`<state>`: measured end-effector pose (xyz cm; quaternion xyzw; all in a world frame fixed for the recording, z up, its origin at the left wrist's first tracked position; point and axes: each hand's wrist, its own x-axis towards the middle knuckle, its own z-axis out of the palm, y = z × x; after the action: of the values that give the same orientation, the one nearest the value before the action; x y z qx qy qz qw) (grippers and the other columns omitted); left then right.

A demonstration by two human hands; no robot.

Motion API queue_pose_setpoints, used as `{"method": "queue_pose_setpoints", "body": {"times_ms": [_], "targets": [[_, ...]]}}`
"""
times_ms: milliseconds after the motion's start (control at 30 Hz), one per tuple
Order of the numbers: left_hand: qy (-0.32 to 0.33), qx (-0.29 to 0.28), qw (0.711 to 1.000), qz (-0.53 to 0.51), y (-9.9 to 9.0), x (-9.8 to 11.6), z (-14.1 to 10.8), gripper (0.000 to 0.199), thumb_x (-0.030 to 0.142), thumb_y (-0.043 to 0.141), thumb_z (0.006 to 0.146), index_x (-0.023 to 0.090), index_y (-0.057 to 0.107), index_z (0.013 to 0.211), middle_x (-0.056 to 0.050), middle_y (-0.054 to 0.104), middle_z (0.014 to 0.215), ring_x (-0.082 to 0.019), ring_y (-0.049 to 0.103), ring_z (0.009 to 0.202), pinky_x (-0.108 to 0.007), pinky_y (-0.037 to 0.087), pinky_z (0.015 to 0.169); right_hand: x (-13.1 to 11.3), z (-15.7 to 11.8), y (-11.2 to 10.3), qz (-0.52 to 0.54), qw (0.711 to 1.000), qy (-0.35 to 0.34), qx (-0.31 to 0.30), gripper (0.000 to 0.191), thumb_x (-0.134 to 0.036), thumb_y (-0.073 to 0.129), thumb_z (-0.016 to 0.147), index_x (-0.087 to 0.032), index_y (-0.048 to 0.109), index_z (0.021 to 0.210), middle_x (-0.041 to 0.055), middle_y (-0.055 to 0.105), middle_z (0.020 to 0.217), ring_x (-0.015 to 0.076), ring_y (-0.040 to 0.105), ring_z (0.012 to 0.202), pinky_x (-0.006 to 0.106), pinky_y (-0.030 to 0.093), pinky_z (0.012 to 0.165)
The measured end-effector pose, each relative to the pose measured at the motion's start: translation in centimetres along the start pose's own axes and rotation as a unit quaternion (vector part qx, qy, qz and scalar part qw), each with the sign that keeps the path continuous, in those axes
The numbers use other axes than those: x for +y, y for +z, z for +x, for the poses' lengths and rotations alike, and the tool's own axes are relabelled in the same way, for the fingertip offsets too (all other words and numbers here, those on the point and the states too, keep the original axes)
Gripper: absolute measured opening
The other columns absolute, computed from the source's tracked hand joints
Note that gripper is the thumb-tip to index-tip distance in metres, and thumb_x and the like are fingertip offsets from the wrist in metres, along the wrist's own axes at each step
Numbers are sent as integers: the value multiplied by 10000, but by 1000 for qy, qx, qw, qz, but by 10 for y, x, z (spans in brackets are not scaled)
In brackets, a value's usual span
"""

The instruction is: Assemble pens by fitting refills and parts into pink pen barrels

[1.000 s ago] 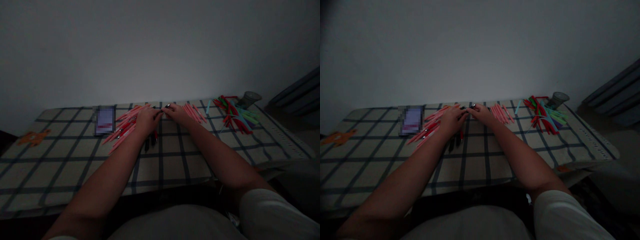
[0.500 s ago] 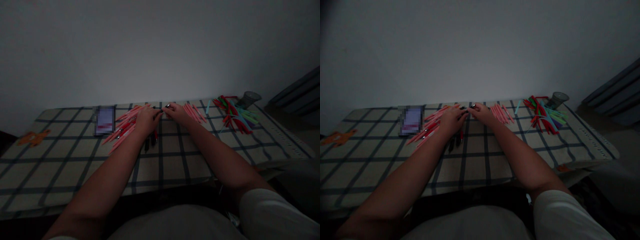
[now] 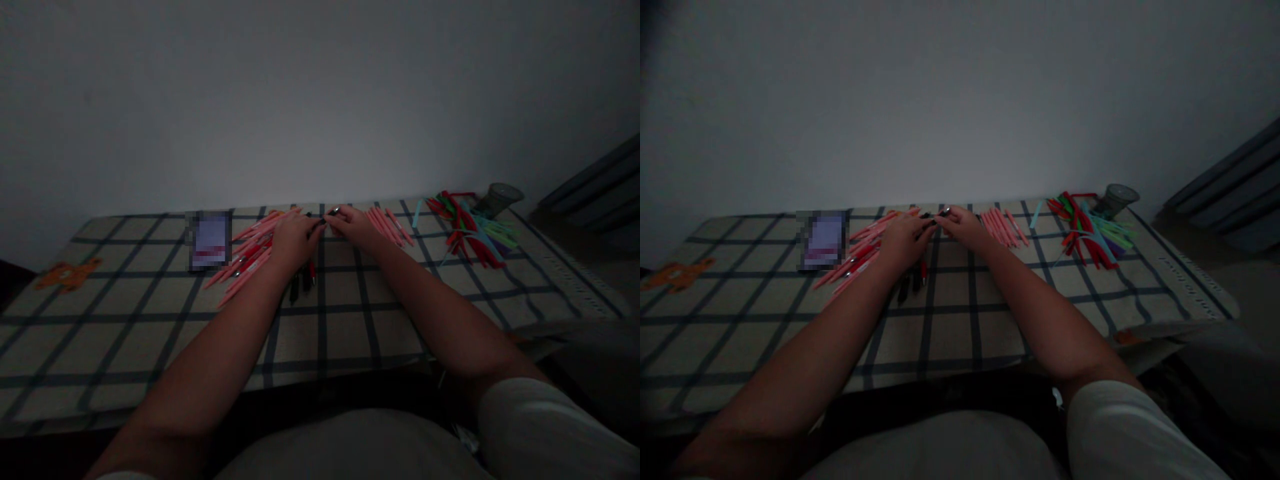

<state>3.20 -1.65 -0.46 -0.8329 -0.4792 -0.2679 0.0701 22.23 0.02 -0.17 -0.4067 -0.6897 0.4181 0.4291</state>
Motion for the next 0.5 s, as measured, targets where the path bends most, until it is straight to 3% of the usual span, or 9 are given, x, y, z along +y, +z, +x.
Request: {"method": "queue_pose_setpoints", "body": {"times_ms": [233, 500], "targets": [[10, -2, 1000, -3, -3, 4, 1, 301, 391, 517, 1031, 267, 788, 1076, -69, 795, 1029, -280, 678, 1118, -481, 456, 1111, 2, 0, 0, -44, 999, 13, 29, 342, -498, 658, 903, -229, 498, 763, -27, 521, 648, 136, 477, 631, 274, 364, 577], [36, -43, 998, 9, -3, 3, 1, 310, 389, 536, 1021, 222, 781, 1108, -111, 775, 1006, -309, 676, 1068, -487, 463, 1050, 0, 0, 4, 25, 1000, 18, 0, 319, -502, 689, 839, -214, 583, 924, -56, 537, 632, 122, 484, 587, 256, 363, 555]]}}
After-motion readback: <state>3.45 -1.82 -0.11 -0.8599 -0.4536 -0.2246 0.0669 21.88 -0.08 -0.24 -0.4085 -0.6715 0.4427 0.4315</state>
